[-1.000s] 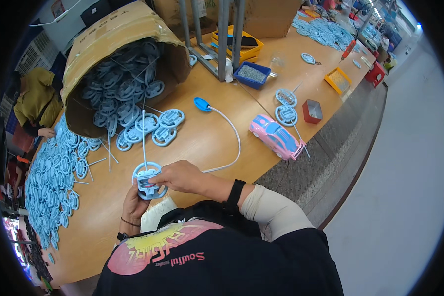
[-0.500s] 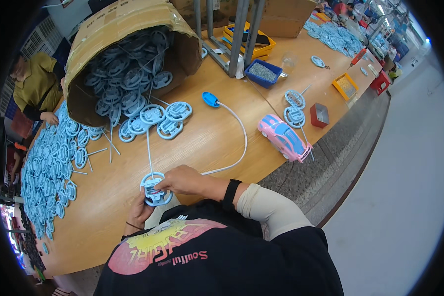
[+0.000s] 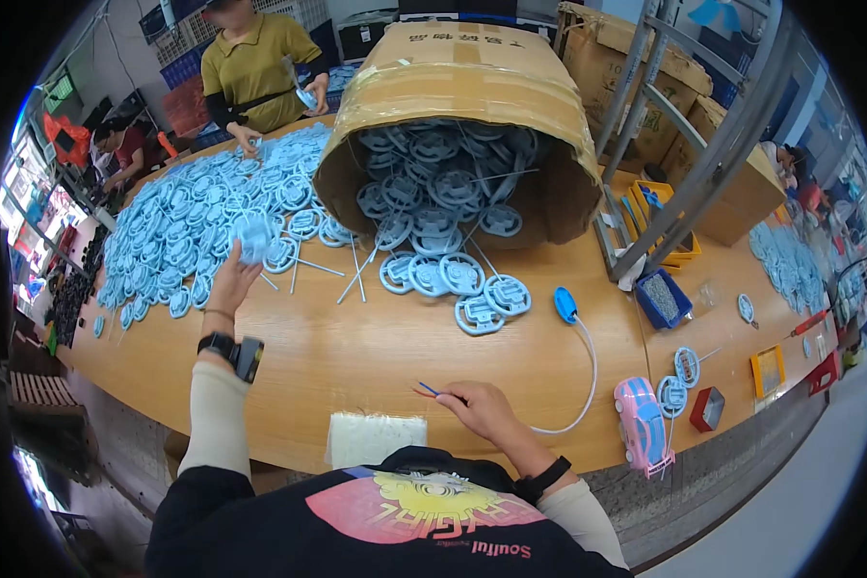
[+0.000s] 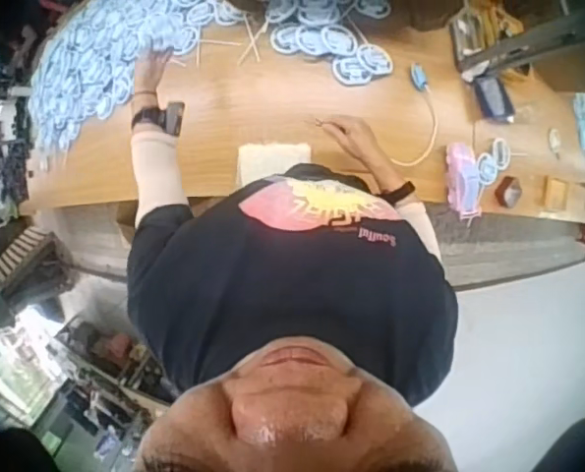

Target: The person repeatedly picks up light blue plastic circular components and white plastic sticks from a table. They insert the sticks into the center of the components and use a red-handled tool to press or secure the connection. The assembled units are placed back on the table.

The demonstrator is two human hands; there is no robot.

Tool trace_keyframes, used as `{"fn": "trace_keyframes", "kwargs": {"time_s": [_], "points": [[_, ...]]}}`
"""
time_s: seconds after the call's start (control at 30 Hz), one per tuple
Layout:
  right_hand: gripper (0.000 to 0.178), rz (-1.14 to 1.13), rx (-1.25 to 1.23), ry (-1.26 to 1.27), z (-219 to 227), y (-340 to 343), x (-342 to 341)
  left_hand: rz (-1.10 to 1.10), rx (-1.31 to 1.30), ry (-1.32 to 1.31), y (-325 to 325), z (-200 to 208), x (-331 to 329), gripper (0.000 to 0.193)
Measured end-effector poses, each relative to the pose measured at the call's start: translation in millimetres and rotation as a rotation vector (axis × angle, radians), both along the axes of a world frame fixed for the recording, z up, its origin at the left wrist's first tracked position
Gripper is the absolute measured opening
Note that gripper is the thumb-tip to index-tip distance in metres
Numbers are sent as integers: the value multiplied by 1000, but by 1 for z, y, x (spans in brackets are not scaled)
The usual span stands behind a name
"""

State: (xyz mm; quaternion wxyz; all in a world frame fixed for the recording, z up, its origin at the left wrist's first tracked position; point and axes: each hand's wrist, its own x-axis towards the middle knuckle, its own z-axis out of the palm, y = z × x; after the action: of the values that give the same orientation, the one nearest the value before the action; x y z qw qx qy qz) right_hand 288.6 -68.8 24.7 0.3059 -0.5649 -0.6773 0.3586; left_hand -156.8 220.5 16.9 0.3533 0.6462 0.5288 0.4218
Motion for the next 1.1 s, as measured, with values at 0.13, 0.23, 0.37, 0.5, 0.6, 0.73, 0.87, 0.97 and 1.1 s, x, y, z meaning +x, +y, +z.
{"fn": "trace_keyframes", "kwargs": {"time_s": [0.13,0.23,0.37,0.5,0.6,0.73,0.87,0.97,1.1], "points": [[22,-106,-10,188,10,8,4,-330,-609,-593,-37,27,136,61],[22,-122,-19,312,19,12,4,-1099,-431,63,-108,22,215,70],[22,-114,-12,410,22,8,6,-1139,-539,-366,-194,37,286,60],[25,-132,0,493,22,2,4,-974,-487,-472,-216,46,298,56],[29,-115,-10,508,20,2,2,-928,-371,-415,-223,49,296,56],[32,-73,-104,546,23,4,1,-892,-326,-343,-227,49,292,56],[33,-83,-451,556,20,10,11,-896,-316,-292,-223,43,292,56],[28,-155,-325,535,7,9,23,-950,-367,-302,-212,32,299,60],[19,-467,150,370,1,-3,50,-1096,-155,451,-163,9,316,72]]}}
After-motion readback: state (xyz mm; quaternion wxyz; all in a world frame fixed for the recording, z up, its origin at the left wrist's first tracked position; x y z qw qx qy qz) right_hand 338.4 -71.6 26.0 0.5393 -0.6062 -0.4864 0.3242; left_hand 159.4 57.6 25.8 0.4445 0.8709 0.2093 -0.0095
